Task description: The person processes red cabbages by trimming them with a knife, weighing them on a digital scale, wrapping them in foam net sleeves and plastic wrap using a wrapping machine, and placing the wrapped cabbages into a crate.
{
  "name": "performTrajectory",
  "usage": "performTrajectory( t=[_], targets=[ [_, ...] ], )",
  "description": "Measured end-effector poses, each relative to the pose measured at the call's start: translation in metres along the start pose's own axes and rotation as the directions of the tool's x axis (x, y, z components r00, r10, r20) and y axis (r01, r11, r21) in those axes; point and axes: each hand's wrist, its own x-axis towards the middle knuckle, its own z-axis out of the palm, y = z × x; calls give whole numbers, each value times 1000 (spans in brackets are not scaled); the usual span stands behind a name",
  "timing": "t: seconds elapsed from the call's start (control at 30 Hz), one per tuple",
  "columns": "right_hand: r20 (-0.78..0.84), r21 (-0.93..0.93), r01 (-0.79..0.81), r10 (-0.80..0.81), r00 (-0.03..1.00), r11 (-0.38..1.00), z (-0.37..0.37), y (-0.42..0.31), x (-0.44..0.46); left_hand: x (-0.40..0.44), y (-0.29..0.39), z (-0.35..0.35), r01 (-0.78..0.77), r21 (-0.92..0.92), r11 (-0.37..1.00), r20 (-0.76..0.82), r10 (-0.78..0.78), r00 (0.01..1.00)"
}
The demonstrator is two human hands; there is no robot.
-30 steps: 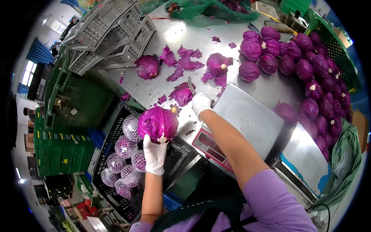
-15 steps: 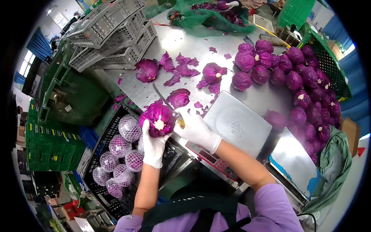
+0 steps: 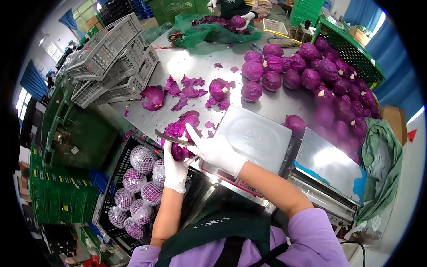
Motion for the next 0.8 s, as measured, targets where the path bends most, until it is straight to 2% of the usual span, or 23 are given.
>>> performTrajectory(
  t=[0.13, 0.2, 0.23, 0.3, 0.33, 0.43, 0.47, 0.5, 0.6, 0.67, 0.7, 0.77, 0.8],
  targets=[
    [-56, -16, -35, 34, 998, 999, 2, -8, 5, -4, -1, 9, -44, -7, 999, -35, 44, 998],
    [-236, -105, -13, -13, 972, 994, 12, -7, 12, -8, 3, 15, -140, -107, 984, -26, 138, 990],
    [-240, -106, -14, -12, 971, 994, 14, -9, 14, -9, 4, 18, -141, -106, 984, -23, 140, 990],
    [-247, 69, -53, 68, 967, 996, 15, -14, 21, -7, 6, 25, -263, -127, 956, -157, 243, 957],
    [-250, 69, -52, 68, 966, 996, 14, -18, 24, -5, 5, 27, -314, -136, 940, -213, 282, 936],
    [-256, 84, -125, 143, 956, 989, 11, -28, 30, -3, 13, 31, -360, -156, 920, -245, 317, 916],
    [-305, 32, -75, 81, 949, 997, 19, -24, 33, 7, 8, 23, -402, -62, 914, -217, 380, 899],
    [-306, 32, -72, 78, 949, 997, 18, -26, 33, 7, 9, 22, -404, -62, 913, -218, 383, 898],
    [-298, 130, -104, 138, 945, 986, 20, -32, 37, 0, 10, 25, -409, -95, 907, -229, 380, 896],
    [-511, 473, 31, 246, 824, 881, 44, -22, 51, -17, 15, 38, -350, -97, 932, -314, 305, 899],
    [-475, 736, 156, 339, 812, 658, 54, -6, 68, -18, 14, 36, -362, -128, 924, -290, 314, 904],
    [-212, 918, 6, 480, 851, 395, 12, -3, 73, -8, -4, 19, -359, -161, 919, -195, 327, 925],
    [-148, 904, -79, 481, 864, 420, 9, 5, 80, 4, -10, 3, -294, -218, 931, -51, 290, 956]
  ],
)
